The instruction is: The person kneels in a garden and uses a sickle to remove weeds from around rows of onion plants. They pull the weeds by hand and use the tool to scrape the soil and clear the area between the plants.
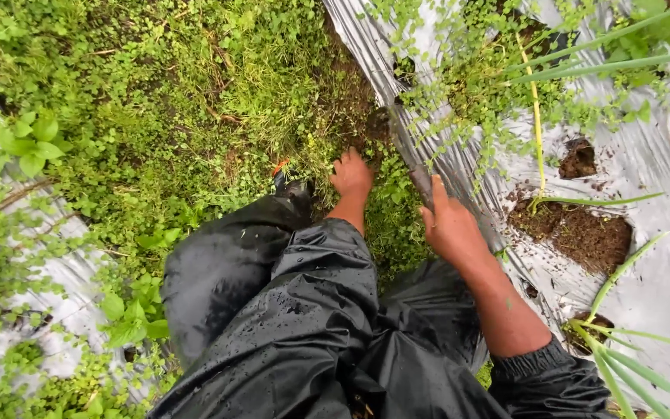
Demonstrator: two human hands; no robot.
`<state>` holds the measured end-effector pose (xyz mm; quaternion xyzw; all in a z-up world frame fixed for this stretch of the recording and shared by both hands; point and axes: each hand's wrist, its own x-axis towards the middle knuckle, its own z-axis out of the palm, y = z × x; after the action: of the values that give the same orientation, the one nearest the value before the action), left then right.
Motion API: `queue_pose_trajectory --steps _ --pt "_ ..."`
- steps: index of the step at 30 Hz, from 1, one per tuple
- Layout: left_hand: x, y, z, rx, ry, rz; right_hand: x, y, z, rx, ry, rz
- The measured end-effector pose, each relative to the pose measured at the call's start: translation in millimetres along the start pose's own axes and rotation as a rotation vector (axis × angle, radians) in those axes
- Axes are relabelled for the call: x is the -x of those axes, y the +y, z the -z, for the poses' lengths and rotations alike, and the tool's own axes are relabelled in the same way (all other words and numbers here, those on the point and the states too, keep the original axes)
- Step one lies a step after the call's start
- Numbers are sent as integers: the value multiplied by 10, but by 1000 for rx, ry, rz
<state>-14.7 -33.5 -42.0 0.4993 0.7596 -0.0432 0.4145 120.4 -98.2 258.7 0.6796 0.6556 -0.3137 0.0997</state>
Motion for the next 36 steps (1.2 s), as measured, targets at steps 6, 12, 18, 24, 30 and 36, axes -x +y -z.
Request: queue_pose_trajectory --steps 6,12,18,24,30,36 --pt "-514 -391 -678 -136 333 -251 -274 10 -352 -26 -111 -82" --pt "-534 -437 -579 -97 216 -302 -221 -130 -357 103 -140 4" --pt "-507 -435 -467 -70 195 -281 -79 -286 -374 146 -271 -82" --pt "256 -508 -28 -112 193 -253 287 -249 -200 86 -200 -46" --pt "372 -516 -67 -376 19 -386 742 -338 164 -107 -73 -69" --pt "821 -503 163 -42 -72 -164 1386 -140 326 -99 1 72"
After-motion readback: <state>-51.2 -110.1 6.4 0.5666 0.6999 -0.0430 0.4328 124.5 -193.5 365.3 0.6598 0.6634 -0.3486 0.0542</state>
